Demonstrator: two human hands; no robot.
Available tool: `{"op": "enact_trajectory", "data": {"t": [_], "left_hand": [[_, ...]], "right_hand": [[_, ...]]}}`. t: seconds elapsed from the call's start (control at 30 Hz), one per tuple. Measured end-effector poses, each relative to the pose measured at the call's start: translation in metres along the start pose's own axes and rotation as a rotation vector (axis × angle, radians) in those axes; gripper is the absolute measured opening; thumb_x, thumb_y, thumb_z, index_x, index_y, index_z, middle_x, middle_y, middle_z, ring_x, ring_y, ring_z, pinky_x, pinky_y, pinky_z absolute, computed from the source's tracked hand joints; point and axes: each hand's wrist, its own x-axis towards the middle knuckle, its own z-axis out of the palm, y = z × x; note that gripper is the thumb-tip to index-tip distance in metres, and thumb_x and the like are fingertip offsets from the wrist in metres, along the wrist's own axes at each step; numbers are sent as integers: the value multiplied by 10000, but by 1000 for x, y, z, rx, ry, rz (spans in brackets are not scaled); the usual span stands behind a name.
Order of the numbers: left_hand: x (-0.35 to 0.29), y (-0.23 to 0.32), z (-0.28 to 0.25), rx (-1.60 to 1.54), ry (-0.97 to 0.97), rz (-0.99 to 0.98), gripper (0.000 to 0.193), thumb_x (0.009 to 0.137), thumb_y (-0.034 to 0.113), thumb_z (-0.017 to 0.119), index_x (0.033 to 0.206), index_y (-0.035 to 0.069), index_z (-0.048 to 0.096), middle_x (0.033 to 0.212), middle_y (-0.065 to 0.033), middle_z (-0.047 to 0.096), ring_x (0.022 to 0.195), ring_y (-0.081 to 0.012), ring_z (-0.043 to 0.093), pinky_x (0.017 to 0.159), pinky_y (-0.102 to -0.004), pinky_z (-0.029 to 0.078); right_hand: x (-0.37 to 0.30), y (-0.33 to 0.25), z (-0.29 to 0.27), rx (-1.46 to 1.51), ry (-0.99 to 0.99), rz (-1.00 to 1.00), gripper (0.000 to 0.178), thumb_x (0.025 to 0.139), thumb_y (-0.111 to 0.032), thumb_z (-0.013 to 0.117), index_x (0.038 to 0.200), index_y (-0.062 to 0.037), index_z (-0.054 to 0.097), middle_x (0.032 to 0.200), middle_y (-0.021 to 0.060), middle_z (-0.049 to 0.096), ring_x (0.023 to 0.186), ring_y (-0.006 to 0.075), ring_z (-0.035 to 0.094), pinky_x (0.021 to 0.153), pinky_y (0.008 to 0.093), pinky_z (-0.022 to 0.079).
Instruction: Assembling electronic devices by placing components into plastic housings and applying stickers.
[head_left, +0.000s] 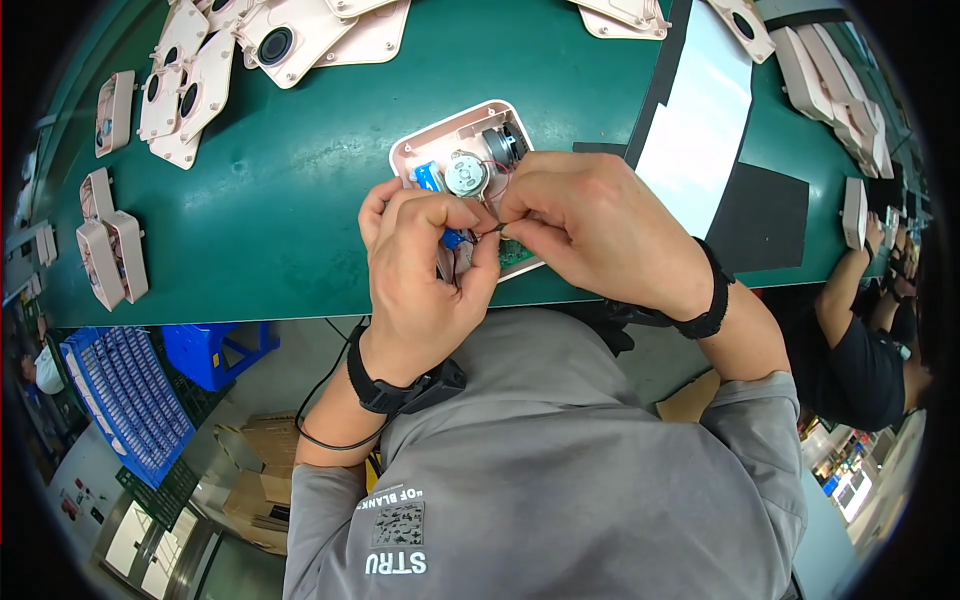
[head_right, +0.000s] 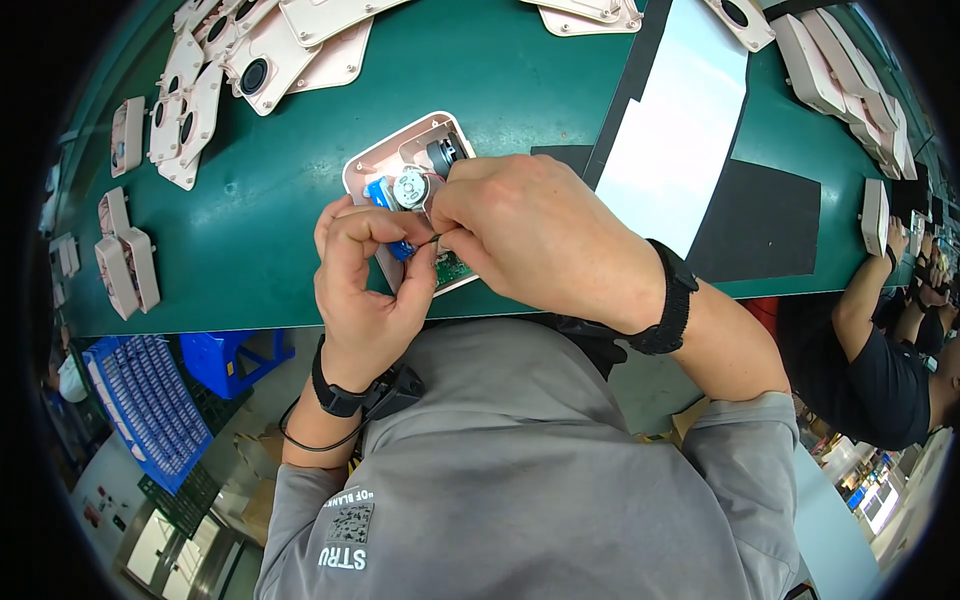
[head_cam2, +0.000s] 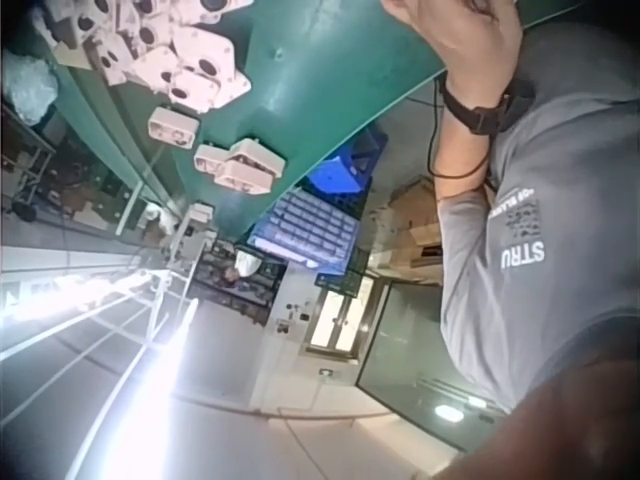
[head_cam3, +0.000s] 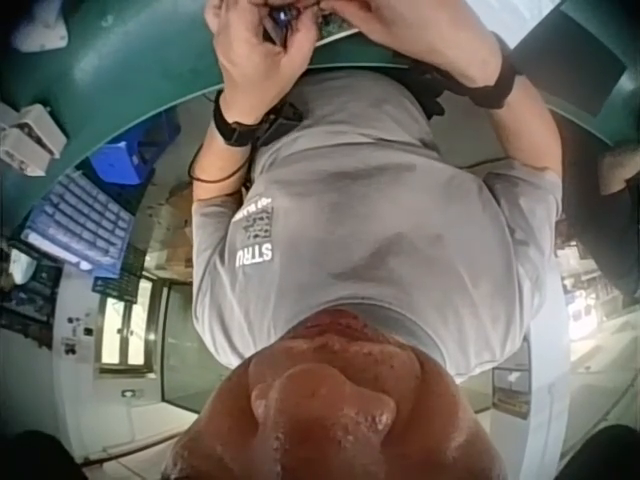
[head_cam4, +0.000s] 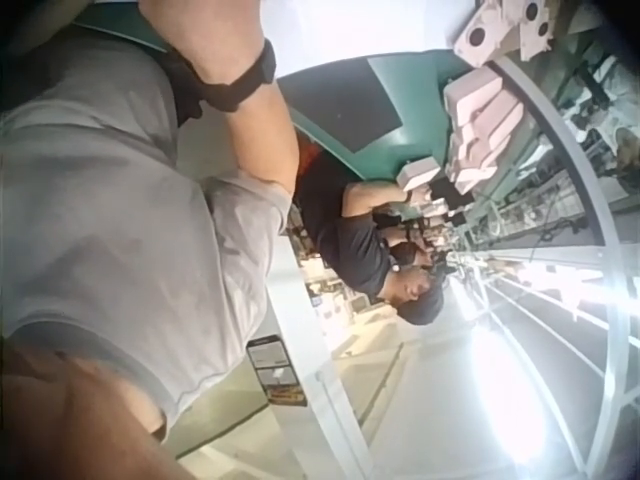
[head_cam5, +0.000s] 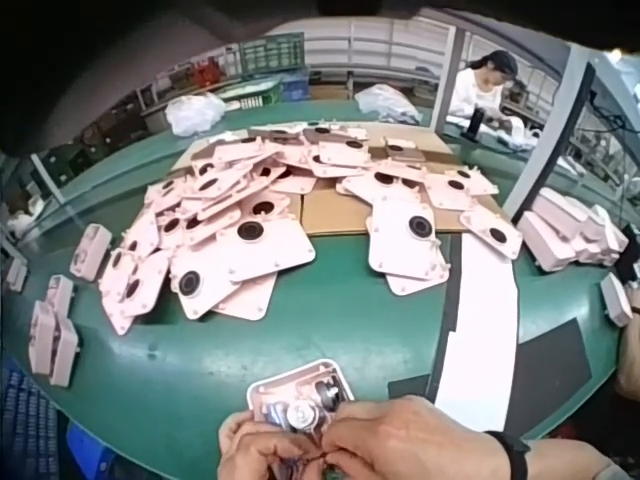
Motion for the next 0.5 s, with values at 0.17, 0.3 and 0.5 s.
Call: {"op": "enact_trajectory", "data": {"t": [0.17,0.3,0.5], "left_hand": [[-3,-5,4,39,74,43,369,785,-42,814,1002,101,553,955,-7,748,902,-252,661,1053,-497,434],[-3,-6,7,63,80,28,377,777,-45,820,985,102,542,942,-9,745,893,-252,658,1039,-501,451],[-3,-6,6,63,46,1,374,773,-42,822,965,102,535,922,-13,733,884,-253,654,1031,-490,447]], "right_hand": [[2,-2,4,-106,18,-52,135,865,6,749,990,-17,706,927,106,663,777,325,671,635,412,520],[0,-3,8,-149,30,-20,129,876,-5,744,998,-18,704,966,106,664,810,340,680,651,425,535],[-2,1,8,-145,2,-21,131,866,-10,747,989,-20,705,968,109,663,814,344,678,668,429,541]]}}
